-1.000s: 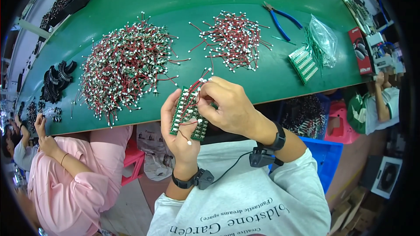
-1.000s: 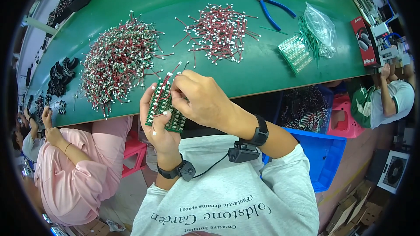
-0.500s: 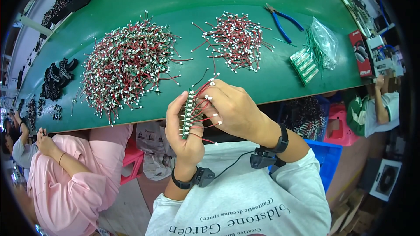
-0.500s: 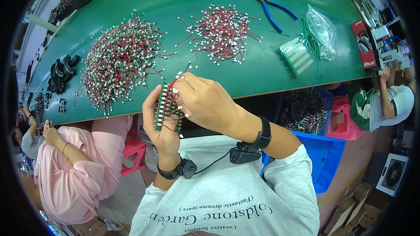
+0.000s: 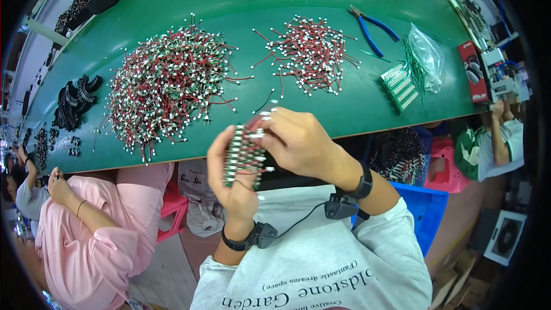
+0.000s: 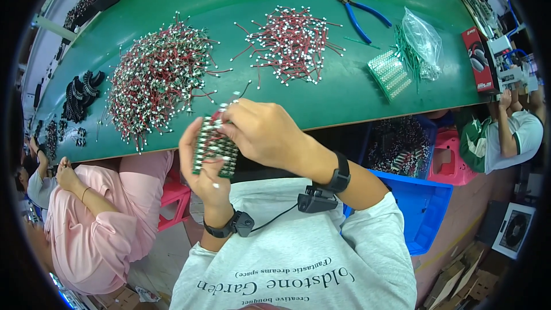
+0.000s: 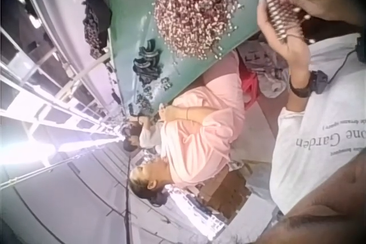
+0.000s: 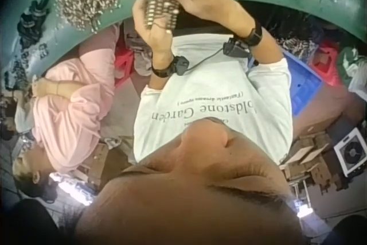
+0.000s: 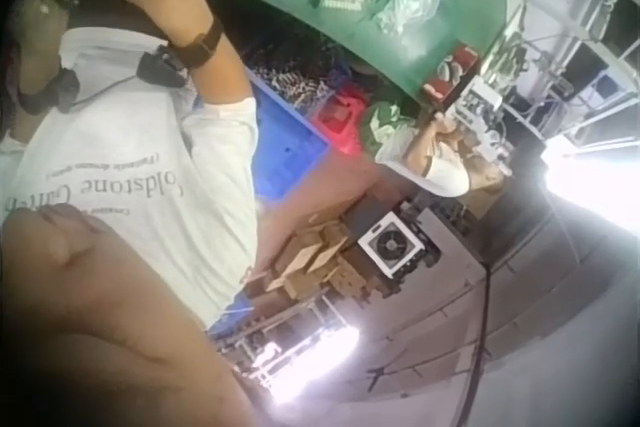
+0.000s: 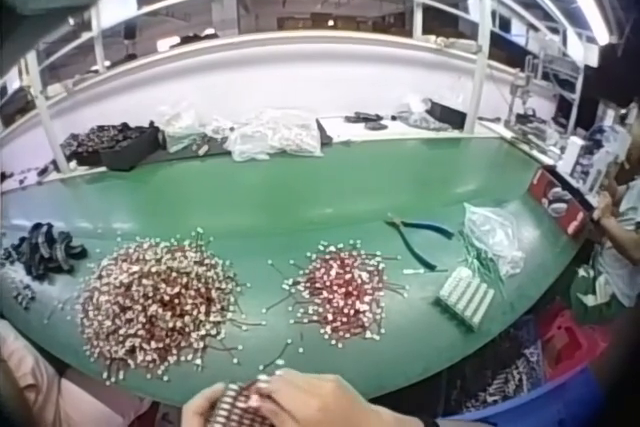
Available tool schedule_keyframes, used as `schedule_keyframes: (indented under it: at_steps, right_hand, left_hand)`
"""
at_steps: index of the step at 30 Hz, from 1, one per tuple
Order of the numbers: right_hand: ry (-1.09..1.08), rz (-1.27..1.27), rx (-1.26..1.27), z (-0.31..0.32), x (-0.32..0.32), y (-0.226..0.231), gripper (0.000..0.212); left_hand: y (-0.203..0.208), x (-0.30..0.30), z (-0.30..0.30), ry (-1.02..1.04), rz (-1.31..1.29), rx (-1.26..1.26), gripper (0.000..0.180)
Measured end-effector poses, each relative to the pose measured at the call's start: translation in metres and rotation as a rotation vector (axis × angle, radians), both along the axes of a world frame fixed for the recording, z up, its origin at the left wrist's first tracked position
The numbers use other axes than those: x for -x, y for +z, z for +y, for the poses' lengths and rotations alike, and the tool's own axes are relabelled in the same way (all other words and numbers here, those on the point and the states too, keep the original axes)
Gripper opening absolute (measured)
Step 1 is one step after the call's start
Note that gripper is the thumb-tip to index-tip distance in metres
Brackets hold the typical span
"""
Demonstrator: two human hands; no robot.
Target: The person picks up a circuit board and inserts small wire connectors into its ports by hand, one at a time. After filling the board, they set it down and pick up a new circuit board to repeat the process.
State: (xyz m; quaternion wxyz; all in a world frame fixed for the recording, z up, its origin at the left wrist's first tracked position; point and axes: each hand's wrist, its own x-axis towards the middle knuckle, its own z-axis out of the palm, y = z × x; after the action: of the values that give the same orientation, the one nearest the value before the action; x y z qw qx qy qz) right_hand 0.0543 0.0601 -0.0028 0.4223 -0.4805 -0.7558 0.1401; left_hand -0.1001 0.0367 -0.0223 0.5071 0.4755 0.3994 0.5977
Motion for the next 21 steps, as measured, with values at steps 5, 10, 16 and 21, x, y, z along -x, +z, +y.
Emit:
schedule_keyframes:
  at_steps: [5, 10, 16, 21]
  right_hand:
    - [-0.04, 0.078, 0.011, 0.029, -0.02, -0.013, 0.019]
    - [-0.048, -0.175, -0.032, 0.038, -0.011, -0.029, 0.015]
    - [-0.051, 0.082, -0.107, 0.042, -0.013, -0.011, 0.013]
    - [0.018, 0.248, 0.036, 0.019, -0.008, 0.019, 0.011]
  left_hand:
    - [0.002, 0.028, 0.019, 0.193, -0.252, 0.073, 0.07]
    - [0.0, 0.033, 0.021, 0.189, -0.34, 0.102, 0.07]
    - [0.0, 0.026, 0.022, 0.014, -0.572, 0.246, 0.069]
    - [0.003, 0.018, 0.022, -0.013, -0.589, 0.266, 0.069]
